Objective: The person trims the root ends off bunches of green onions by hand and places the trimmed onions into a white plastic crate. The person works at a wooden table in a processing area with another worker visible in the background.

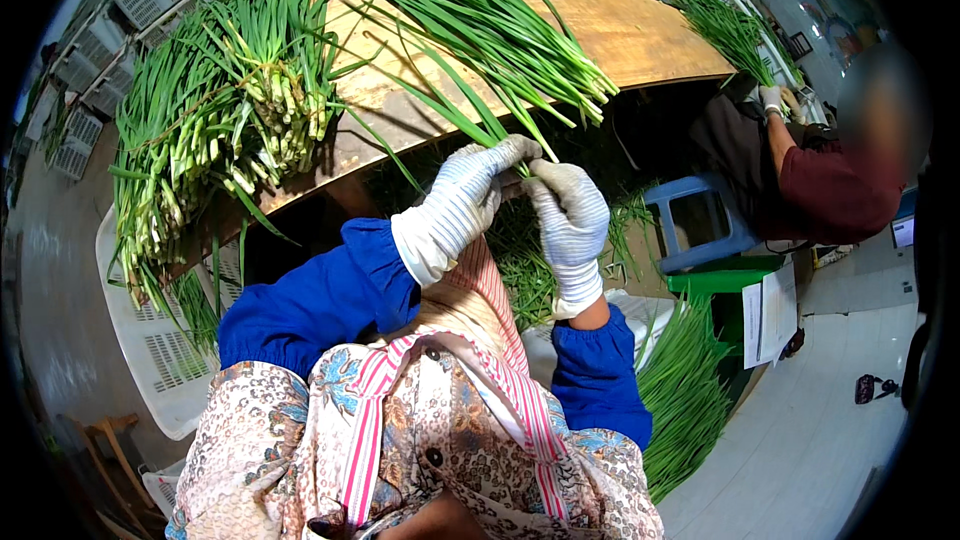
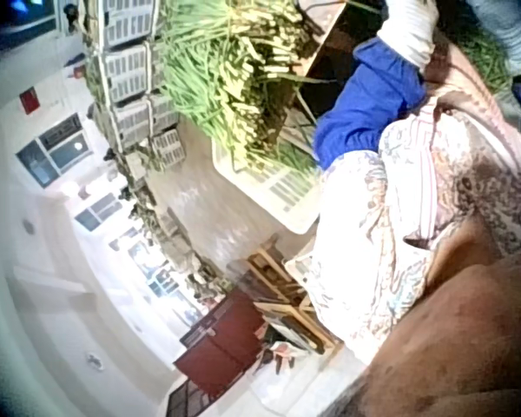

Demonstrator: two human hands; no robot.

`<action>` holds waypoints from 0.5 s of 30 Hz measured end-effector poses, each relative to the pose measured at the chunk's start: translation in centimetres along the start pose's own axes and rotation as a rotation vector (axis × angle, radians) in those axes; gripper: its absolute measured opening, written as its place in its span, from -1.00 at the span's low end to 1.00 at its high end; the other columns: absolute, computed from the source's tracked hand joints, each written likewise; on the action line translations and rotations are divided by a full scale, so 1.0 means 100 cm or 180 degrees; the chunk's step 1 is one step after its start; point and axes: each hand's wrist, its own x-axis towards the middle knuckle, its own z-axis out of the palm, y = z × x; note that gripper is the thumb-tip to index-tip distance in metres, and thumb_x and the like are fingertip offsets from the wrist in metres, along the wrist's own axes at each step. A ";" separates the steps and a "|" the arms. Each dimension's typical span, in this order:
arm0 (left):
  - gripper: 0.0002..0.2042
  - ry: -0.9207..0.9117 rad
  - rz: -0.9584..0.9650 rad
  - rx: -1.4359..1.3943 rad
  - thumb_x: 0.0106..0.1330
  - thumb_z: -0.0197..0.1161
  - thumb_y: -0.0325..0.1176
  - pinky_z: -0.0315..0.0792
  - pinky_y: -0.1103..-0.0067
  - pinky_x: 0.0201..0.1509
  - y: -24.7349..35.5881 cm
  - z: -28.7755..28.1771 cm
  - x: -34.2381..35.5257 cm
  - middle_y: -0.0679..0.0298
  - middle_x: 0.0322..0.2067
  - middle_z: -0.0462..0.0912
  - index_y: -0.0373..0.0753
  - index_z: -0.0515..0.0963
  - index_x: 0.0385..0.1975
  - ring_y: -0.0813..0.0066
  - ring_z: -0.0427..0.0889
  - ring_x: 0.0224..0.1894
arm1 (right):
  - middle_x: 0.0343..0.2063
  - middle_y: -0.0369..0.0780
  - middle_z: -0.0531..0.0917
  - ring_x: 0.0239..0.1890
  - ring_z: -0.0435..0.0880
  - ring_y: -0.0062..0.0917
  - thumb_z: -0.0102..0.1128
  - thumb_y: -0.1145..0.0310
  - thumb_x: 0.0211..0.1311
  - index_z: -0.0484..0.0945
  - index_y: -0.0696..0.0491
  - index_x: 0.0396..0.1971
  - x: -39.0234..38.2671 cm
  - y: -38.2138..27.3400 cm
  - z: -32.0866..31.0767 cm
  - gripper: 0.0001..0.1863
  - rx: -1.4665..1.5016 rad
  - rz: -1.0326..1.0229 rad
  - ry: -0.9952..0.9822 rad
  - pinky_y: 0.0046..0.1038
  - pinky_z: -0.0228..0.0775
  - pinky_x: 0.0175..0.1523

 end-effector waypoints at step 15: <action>-0.80 0.0040 -0.0066 -0.0642 0.30 0.13 -0.34 0.51 0.33 -0.13 0.008 -0.026 0.007 0.09 -0.31 0.56 -0.36 0.46 -0.23 0.28 0.58 -0.28 | -0.43 -0.12 0.64 -0.38 0.64 -0.23 0.20 0.26 0.12 0.59 0.00 -0.26 0.026 0.031 0.009 -0.79 -0.1007 0.0564 -0.0603 -0.32 0.48 -0.32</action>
